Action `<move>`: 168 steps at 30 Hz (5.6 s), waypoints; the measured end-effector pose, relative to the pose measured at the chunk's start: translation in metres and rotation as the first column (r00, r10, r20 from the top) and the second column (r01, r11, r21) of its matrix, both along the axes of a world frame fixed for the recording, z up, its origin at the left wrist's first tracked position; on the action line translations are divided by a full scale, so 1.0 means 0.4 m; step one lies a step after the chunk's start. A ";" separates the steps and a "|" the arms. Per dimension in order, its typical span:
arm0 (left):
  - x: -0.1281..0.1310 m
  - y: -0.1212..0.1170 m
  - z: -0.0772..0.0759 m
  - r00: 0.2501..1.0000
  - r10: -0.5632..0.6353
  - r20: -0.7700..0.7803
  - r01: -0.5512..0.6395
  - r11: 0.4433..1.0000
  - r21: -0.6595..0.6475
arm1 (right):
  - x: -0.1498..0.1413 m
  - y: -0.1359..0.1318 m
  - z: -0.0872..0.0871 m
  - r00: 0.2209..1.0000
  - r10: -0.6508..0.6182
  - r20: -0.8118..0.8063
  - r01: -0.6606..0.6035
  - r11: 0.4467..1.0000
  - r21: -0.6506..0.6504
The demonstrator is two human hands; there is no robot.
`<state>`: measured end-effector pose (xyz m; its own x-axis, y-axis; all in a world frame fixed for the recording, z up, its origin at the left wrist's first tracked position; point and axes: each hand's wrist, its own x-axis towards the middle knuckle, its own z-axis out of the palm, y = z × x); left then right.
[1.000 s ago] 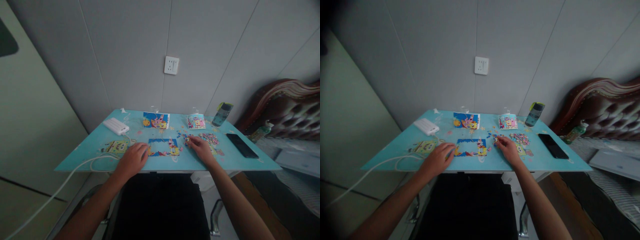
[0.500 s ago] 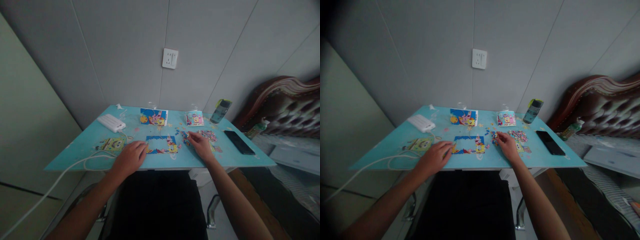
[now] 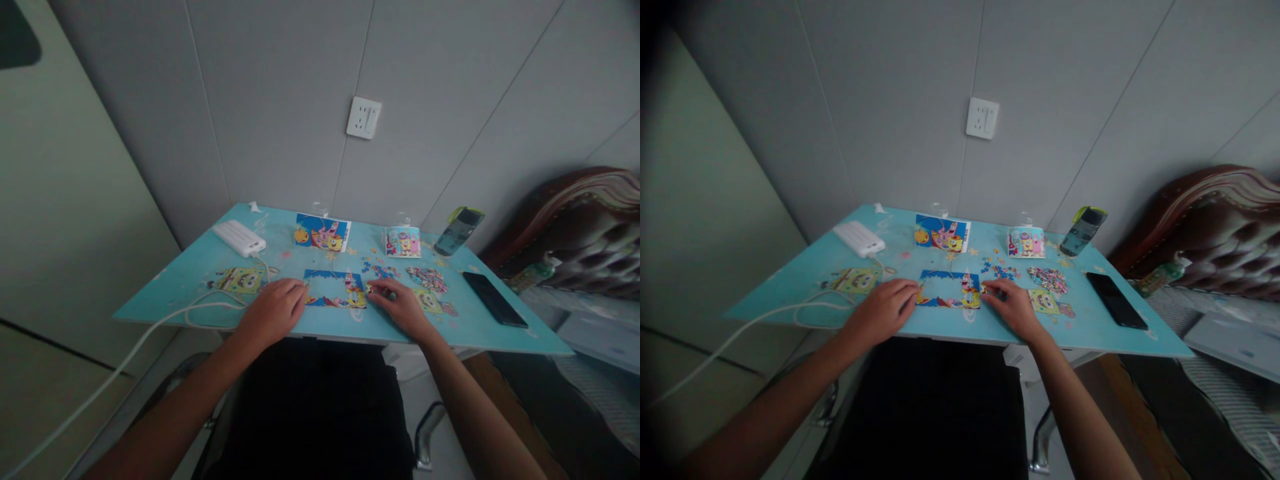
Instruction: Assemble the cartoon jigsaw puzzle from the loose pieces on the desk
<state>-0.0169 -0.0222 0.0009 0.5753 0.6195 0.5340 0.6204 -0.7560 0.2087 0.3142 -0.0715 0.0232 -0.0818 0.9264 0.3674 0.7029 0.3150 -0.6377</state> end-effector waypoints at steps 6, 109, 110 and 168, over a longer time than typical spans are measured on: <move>-0.001 -0.003 0.008 1.000 -0.005 -0.003 0.005 1.000 -0.007 | -0.045 0.029 -0.003 0.992 0.094 0.081 -0.093 0.996 -0.018; -0.005 0.022 -0.023 0.999 -0.031 -0.018 0.032 0.998 0.053 | 0.175 0.011 -0.059 0.939 -0.313 0.139 0.321 0.947 -0.035; -0.005 0.021 -0.023 0.999 -0.029 -0.017 0.029 0.998 0.053 | 0.177 0.013 -0.062 0.940 -0.313 0.137 0.320 0.947 -0.034; 0.005 -0.001 0.011 0.998 0.011 -0.058 -0.010 1.000 0.002 | -0.104 0.027 -0.026 0.988 -0.107 -0.114 0.095 0.990 -0.101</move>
